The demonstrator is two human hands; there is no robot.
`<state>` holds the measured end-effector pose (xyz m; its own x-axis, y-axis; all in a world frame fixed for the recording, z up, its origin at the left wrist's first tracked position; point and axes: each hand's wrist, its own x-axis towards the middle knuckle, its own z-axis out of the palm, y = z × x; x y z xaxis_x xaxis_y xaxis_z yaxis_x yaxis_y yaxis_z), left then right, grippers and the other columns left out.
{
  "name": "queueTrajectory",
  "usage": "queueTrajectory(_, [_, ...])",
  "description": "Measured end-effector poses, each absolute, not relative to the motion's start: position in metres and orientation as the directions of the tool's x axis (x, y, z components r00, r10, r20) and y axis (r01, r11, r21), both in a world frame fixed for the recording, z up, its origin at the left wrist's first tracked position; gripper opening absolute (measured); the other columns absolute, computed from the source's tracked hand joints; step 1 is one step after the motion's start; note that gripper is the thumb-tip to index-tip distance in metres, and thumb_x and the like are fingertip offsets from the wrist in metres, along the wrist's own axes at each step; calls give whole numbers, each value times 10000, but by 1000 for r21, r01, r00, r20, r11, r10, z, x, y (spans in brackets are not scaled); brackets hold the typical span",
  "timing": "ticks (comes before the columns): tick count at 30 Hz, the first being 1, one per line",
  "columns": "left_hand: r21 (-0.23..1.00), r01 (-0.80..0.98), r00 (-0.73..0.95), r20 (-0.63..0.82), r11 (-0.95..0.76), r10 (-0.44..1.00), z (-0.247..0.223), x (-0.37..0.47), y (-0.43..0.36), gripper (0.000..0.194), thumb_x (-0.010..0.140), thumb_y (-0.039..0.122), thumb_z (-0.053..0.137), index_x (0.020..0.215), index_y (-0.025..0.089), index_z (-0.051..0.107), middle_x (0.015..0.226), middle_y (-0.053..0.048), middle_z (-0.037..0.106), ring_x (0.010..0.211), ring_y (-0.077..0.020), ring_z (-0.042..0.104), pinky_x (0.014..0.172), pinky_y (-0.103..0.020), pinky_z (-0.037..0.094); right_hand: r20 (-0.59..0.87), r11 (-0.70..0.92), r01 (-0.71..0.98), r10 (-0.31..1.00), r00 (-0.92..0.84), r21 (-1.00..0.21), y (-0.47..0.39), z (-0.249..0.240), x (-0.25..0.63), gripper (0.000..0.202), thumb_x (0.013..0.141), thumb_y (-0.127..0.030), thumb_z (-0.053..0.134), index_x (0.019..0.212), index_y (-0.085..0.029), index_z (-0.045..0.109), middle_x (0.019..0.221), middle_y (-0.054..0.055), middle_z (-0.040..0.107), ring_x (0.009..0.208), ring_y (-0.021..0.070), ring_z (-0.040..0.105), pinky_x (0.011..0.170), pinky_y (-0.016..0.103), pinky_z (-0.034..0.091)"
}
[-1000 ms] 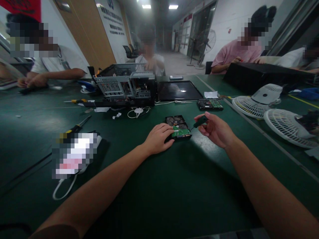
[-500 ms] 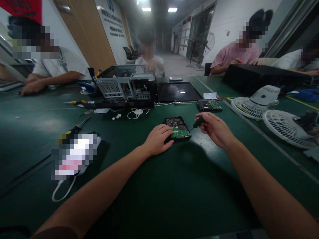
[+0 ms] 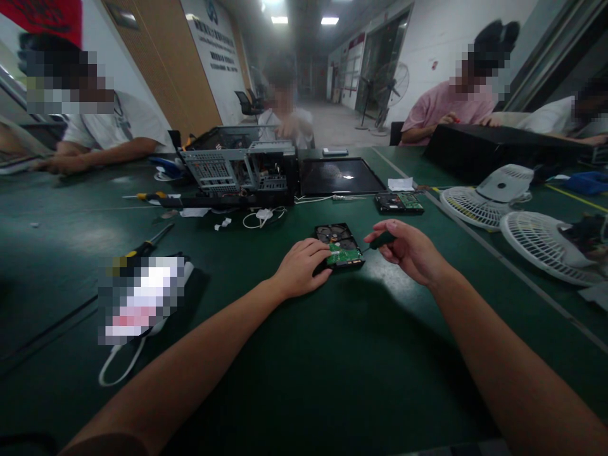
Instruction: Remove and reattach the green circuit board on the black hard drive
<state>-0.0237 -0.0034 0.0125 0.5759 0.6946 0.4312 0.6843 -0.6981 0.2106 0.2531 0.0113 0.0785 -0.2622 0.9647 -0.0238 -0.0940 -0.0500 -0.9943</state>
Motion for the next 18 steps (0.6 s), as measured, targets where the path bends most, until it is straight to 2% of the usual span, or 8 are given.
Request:
queueTrajectory(6, [205,683,576,439,-701,690,10,-24,-2,404,920,360,658,1287,195,630,1328,-103,646,1283,-298,539,1084,-513,463,-24,-54,-96,957,-291,-994,12,78,255,277,893,-434,608,1030,-210,694,973,83,712,565,117,445,453,287,230])
queueTrajectory(12, [205,687,574,435,-697,694,9,-24,-2,407,923,370,649,1295,205,630,1340,-105,642,1296,-307,534,1086,-526,463,-50,-101,-161,954,-296,-982,11,78,252,303,912,-490,617,1010,-214,696,934,54,650,531,101,425,418,283,202])
queueTrajectory(18, [203,693,571,431,-692,699,10,-24,-3,407,924,374,652,1292,199,633,1341,-105,644,1294,-306,534,1095,-518,458,-67,-123,-185,956,-285,-975,12,79,251,369,914,-572,628,947,-217,720,931,62,648,577,117,505,422,275,329])
